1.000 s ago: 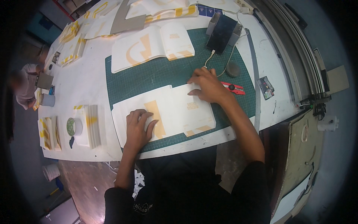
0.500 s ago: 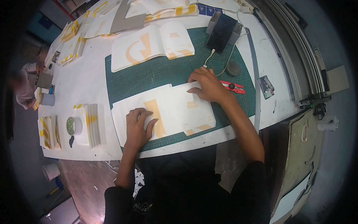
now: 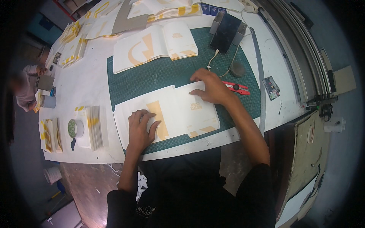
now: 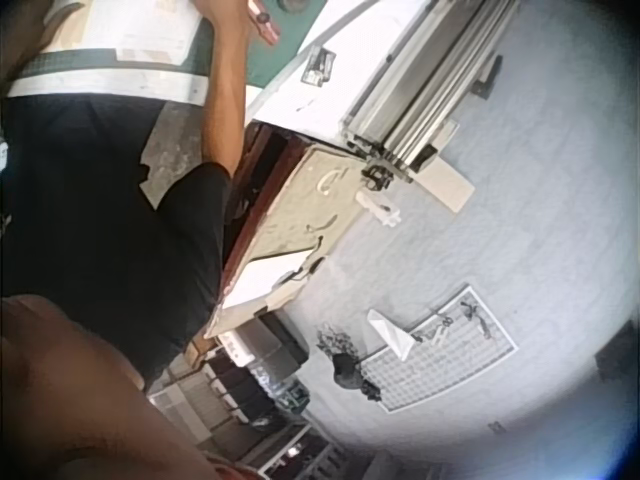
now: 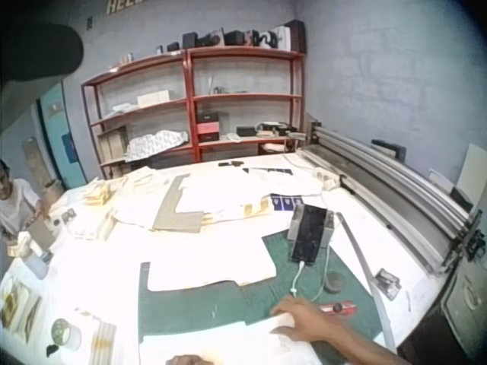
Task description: The person repeatedly folds large white paper sheets with yellow printed text in half and smooths the crease with both hands. They place the folded sheet onto a growing stack of similar folded sheets on the left side of the table. The person continues this repetitive folding and stacking process throughout the clip.
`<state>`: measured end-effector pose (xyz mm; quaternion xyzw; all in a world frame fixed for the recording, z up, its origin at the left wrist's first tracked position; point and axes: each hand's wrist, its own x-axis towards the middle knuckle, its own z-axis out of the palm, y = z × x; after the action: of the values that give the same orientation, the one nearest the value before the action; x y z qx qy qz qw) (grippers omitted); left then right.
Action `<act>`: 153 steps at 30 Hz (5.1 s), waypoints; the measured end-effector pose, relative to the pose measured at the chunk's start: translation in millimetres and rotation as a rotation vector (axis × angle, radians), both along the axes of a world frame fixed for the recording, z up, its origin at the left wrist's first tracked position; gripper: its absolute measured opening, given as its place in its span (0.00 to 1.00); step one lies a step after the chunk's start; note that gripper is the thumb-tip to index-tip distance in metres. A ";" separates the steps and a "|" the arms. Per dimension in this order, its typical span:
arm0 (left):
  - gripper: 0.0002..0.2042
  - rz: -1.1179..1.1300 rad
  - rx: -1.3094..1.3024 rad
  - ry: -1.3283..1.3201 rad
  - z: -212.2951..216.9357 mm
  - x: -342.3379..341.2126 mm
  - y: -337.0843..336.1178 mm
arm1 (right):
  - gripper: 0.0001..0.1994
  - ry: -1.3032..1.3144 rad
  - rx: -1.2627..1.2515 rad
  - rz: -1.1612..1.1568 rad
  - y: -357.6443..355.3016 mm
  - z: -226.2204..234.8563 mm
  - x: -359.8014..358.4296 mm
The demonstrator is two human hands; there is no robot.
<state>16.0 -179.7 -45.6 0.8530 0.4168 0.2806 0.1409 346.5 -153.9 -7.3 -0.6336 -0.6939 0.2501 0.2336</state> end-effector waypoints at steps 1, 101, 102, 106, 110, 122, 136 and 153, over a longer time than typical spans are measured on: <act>0.15 -0.001 0.001 -0.001 0.3 0.1 -0.1 | 0.20 0.071 0.002 -0.056 -1.0 4.0 -1.5; 0.13 -0.253 -0.400 -0.002 12.9 -27.9 -4.0 | 0.14 -0.037 -0.043 0.132 -103.8 -14.6 -67.0; 0.13 -0.252 -0.401 0.006 12.9 -28.2 -4.1 | 0.14 -0.032 -0.040 0.133 -103.9 -15.4 -67.0; 0.17 -0.264 -0.399 0.037 14.6 -28.3 -4.5 | 0.14 -0.022 -0.035 0.129 -104.9 -16.9 -66.6; 0.18 -0.265 -0.393 0.032 11.8 -28.7 -4.5 | 0.14 -0.006 -0.033 0.128 -105.1 -17.4 -65.7; 0.21 -0.203 -0.385 0.136 12.8 -29.4 -5.5 | 0.15 0.005 -0.035 0.119 -105.6 -18.1 -66.1; 0.30 -0.119 -0.503 0.199 23.5 -22.1 -7.3 | 0.21 -0.065 0.017 -0.039 -9.6 -30.2 -57.4; 0.42 -0.057 -0.558 0.239 24.3 -19.3 -5.7 | 0.19 0.020 0.208 -0.431 -75.4 -24.4 -8.9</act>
<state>-3.3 -185.3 -21.3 0.8196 0.4675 0.0487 0.3276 337.6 -229.3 -31.7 -0.7370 -0.5625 0.1279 0.3522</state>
